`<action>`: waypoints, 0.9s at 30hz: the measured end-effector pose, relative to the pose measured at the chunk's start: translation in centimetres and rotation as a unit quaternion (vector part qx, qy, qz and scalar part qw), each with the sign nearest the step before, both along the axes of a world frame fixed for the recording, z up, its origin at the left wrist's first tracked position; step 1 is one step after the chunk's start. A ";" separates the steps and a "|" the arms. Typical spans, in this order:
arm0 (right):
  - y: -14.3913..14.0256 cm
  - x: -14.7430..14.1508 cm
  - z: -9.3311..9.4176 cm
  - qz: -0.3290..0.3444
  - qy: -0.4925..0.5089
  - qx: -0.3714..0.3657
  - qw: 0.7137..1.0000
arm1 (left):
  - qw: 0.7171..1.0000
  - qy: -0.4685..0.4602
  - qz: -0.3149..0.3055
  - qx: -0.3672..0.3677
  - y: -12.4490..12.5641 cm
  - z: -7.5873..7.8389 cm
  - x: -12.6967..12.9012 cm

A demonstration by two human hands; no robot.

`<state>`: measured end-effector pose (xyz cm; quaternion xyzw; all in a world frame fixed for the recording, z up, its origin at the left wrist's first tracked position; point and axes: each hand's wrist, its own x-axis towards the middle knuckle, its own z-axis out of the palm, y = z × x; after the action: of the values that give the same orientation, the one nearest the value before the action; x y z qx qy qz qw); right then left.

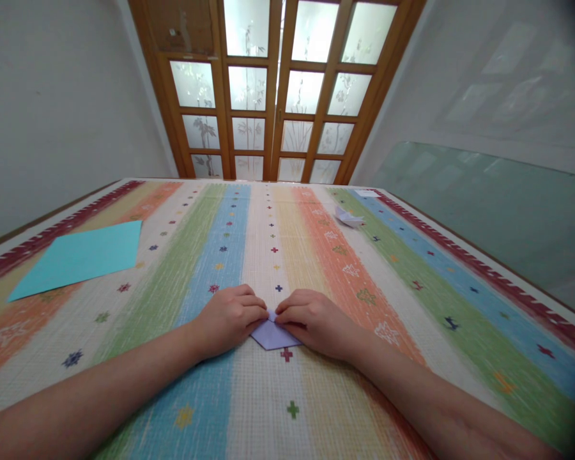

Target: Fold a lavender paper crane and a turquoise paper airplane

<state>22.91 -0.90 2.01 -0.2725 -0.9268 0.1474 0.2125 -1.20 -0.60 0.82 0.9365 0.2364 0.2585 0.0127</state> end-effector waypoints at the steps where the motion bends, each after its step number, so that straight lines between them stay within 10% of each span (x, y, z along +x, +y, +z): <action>1: 0.0 0.0 0.0 -0.001 0.003 -0.011 1.000 | 1.000 0.001 0.001 0.000 0.0 0.0 0.0; 27: 0.0 -0.2 0.5 -0.014 -0.039 0.002 0.999 | 0.983 0.167 -0.009 0.073 -0.6 0.2 0.1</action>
<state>22.72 -0.95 2.49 -0.2903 -0.9307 0.1321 0.1789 -1.10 -1.23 1.04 0.9670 0.2074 0.1150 -0.0932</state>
